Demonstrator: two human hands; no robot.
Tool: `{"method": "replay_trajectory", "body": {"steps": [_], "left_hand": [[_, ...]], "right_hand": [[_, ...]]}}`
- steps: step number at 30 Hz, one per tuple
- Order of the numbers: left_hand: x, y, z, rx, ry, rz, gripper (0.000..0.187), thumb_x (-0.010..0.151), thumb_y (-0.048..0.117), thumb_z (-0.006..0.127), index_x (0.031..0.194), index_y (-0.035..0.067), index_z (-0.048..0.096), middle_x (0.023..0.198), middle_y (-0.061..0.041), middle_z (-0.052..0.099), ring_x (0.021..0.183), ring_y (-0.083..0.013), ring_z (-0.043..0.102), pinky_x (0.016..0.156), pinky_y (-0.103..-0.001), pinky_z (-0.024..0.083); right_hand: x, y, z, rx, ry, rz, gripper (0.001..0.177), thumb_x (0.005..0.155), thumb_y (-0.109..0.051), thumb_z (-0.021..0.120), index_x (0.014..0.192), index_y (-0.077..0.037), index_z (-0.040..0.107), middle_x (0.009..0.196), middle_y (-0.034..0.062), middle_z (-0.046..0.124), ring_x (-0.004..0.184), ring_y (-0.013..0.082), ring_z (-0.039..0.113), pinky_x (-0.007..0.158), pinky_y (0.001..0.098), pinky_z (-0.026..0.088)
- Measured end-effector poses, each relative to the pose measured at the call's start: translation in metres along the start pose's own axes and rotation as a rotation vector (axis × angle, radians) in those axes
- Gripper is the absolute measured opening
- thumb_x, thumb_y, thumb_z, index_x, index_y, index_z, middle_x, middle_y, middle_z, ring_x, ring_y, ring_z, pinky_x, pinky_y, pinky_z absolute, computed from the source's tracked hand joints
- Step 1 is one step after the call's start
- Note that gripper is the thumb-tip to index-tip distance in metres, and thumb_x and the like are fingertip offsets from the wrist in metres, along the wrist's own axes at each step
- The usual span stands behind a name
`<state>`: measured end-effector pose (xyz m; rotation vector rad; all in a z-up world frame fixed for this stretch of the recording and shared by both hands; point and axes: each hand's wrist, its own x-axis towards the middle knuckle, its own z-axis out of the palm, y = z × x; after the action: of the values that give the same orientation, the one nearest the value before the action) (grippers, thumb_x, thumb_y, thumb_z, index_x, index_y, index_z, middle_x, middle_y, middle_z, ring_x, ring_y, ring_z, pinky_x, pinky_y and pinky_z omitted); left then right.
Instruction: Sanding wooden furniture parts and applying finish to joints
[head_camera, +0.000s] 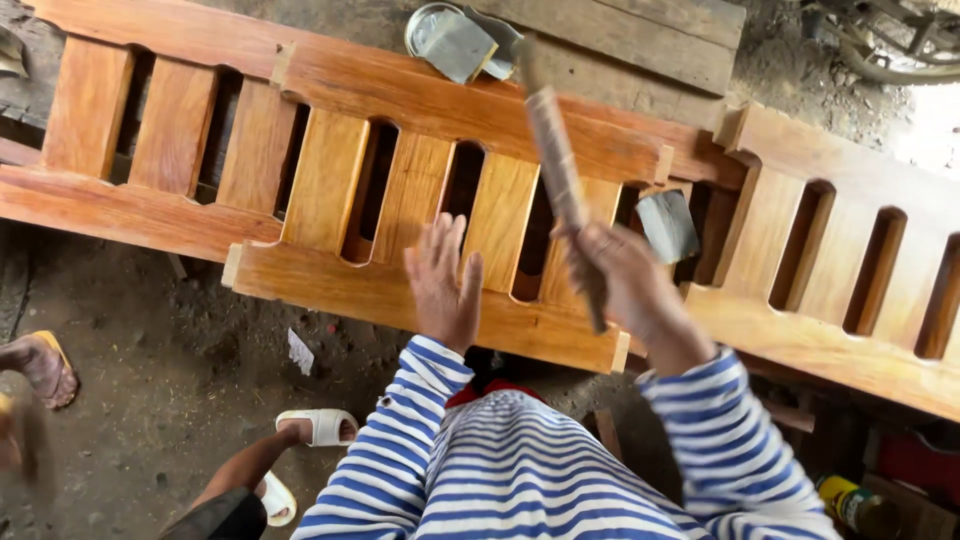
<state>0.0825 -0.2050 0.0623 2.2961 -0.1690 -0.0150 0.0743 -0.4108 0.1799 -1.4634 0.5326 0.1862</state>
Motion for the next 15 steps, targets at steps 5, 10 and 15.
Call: {"method": "replay_trajectory", "body": {"steps": [5,10,15], "left_hand": [[-0.035,0.071,-0.013,-1.034,-0.123,-0.36,0.057,0.108,0.039,0.048,0.154,0.005,0.042,0.159,-0.022,0.04,0.148,-0.0334,0.035,0.123,-0.049,0.025],[-0.06,0.067,-0.041,-1.263,-0.148,-0.532,0.042,0.104,0.019,0.055,0.143,0.003,0.055,0.089,-0.02,0.074,0.092,-0.0295,0.077,0.079,-0.041,0.064],[-0.067,0.019,-0.076,-1.117,0.006,-0.516,0.036,0.106,0.023,0.053,0.139,0.008,0.058,0.073,-0.008,0.064,0.062,-0.0207,0.071,0.054,-0.032,0.061]], "right_hand": [[-0.045,0.107,0.047,0.566,-0.031,0.179,0.022,0.1,-0.019,0.061,0.107,0.002,0.066,0.08,0.0163,0.069,0.061,0.0251,0.074,0.048,0.0344,0.061],[-0.087,0.065,0.069,0.376,-0.172,0.144,0.031,0.103,-0.024,0.061,0.109,0.004,0.072,0.089,0.0171,0.073,0.076,0.0215,0.073,0.067,0.0366,0.063],[-0.086,0.104,0.033,-0.379,-0.12,-0.168,0.036,0.105,-0.034,0.055,0.111,-0.006,0.076,0.1,0.0186,0.074,0.096,0.0309,0.069,0.083,0.0422,0.057]]}}
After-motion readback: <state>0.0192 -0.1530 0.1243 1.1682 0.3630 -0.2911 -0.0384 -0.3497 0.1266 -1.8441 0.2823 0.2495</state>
